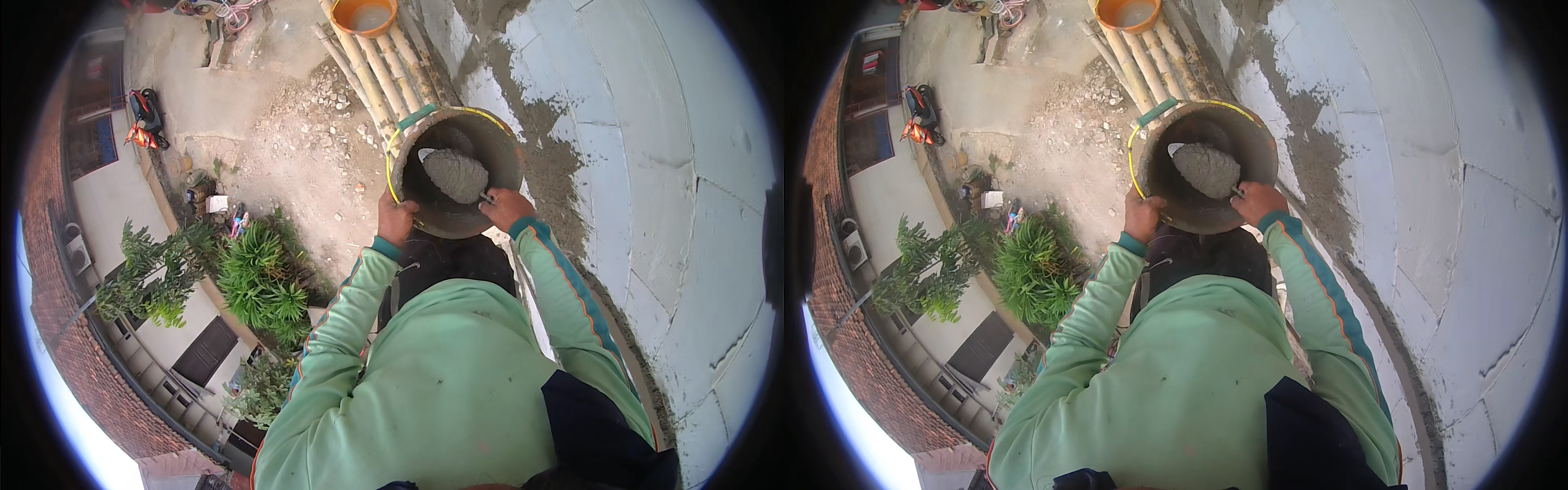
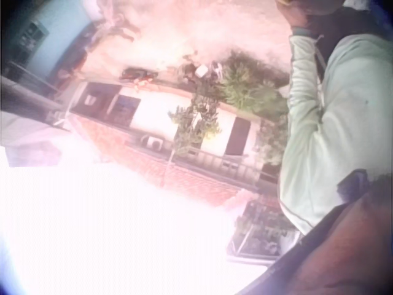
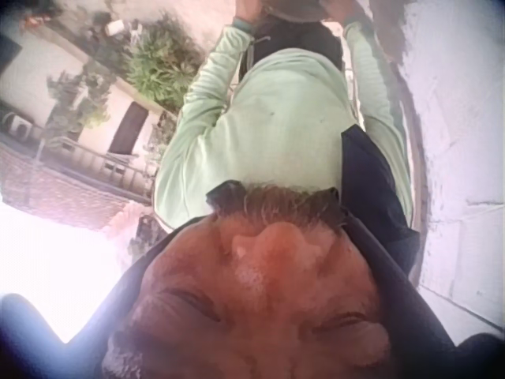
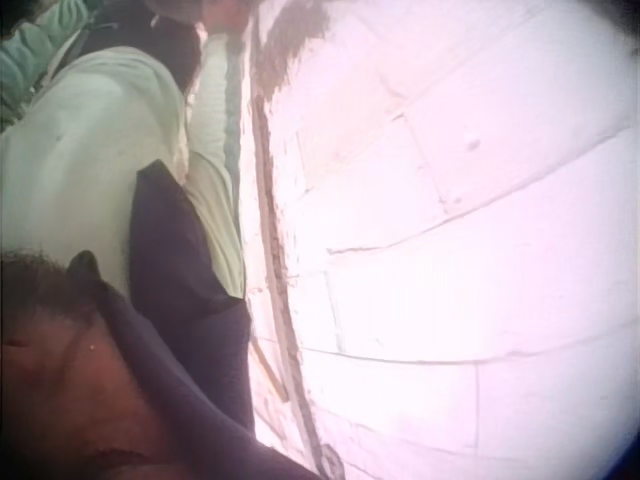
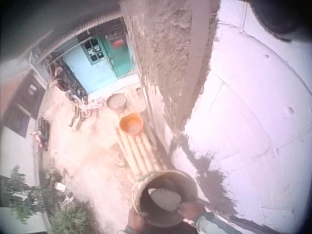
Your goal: The person scoops wet cement from a bucket using a trowel and applies it to a white block wall. They spread and smooth the cement across the surface while standing on a bamboo scaffold.
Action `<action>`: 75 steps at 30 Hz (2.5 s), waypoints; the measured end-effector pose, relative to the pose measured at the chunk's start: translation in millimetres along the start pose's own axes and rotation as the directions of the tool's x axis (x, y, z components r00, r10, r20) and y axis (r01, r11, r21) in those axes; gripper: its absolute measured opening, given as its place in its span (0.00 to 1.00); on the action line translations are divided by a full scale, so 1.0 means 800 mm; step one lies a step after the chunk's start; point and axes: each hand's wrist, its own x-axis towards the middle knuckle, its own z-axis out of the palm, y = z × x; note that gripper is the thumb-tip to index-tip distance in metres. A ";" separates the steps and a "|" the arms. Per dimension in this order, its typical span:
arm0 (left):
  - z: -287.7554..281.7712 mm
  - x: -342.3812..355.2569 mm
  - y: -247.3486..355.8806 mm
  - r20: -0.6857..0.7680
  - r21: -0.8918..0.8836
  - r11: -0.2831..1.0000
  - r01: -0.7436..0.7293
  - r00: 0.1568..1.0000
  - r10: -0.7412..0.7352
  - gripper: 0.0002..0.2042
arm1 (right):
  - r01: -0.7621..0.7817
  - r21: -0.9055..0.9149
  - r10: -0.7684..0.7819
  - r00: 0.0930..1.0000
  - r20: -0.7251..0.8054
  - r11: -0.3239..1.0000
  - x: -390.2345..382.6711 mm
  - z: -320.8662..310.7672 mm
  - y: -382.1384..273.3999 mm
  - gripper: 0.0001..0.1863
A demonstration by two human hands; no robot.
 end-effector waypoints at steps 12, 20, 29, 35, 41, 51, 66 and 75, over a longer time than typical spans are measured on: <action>-0.171 -0.002 -0.036 -0.516 -0.132 0.990 0.051 0.849 -0.113 0.23 | -0.125 0.720 -0.321 0.833 0.450 0.683 0.007 0.105 -0.018 0.13; -0.253 -0.013 -0.018 -0.675 0.005 0.973 0.230 0.719 -0.167 0.19 | 0.062 0.885 0.256 0.946 -0.199 0.461 -0.056 -0.147 0.233 0.16; -0.128 0.031 -0.020 -0.254 0.248 0.969 0.020 0.966 0.045 0.36 | 0.116 -0.051 -0.121 0.986 -0.113 0.992 -0.038 -0.036 0.048 0.15; 0.013 0.014 0.056 0.174 0.549 0.792 -0.266 0.964 0.203 0.43 | 0.032 -0.389 -0.057 0.997 -0.054 0.920 0.116 0.060 0.012 0.16; -0.003 0.045 0.037 0.160 0.324 0.927 -0.187 0.977 0.141 0.42 | 0.173 -0.163 -0.160 0.983 0.087 0.971 0.059 0.036 0.042 0.16; -0.106 0.061 -0.064 -0.296 -0.022 0.993 0.117 0.948 -0.118 0.23 | 0.210 0.123 -0.197 0.974 -0.108 0.970 0.088 0.123 -0.043 0.17; -0.317 -0.002 -0.118 -0.719 0.207 0.904 0.375 0.685 -0.120 0.13 | -0.188 0.743 0.432 0.890 -0.149 0.643 0.056 -0.054 0.227 0.15; -0.210 0.083 -0.146 -0.625 -0.095 0.933 0.348 0.708 -0.328 0.19 | -0.375 0.306 0.446 0.870 -0.210 0.875 0.286 0.158 0.361 0.23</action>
